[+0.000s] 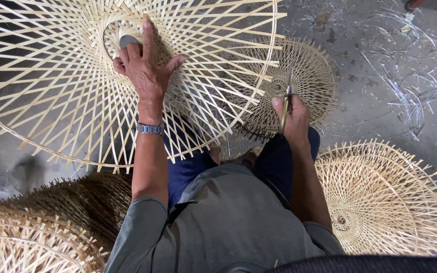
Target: The person uses shears to trim the protruding bamboo strips along the rim of a woven basket. The basket is held steady with one hand while the other hand cuts the excess material around the edge.
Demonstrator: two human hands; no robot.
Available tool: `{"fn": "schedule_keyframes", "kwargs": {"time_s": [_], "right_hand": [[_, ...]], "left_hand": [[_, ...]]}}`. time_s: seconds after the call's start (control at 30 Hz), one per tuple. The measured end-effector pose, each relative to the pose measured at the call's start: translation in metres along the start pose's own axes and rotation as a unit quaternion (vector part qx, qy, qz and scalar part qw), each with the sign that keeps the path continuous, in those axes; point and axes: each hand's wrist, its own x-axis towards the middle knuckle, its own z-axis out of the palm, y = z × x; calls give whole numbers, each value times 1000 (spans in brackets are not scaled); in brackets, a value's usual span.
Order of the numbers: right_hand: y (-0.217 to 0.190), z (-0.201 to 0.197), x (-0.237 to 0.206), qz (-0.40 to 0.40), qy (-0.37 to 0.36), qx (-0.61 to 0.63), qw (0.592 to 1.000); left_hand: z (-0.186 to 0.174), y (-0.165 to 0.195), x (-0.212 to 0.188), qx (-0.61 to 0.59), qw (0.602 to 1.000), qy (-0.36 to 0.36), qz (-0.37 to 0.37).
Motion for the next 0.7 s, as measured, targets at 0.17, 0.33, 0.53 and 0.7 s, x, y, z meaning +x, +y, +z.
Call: {"fn": "schedule_keyframes", "kwargs": {"time_s": [0.17, 0.33, 0.53, 0.7], "right_hand": [[-12, -10, 13, 6, -22, -98, 995], [-23, -25, 13, 58, -132, -9, 990], [-39, -33, 12, 118, -268, 174, 940], [-44, -26, 16, 139, -281, 140, 939]], "left_hand": [[-10, -1, 4, 10, 1000, 22, 8], [-20, -3, 11, 9, 999, 41, 17], [-40, 9, 24, 11, 996, 77, 36], [-57, 18, 32, 0, 995, 86, 43]]}}
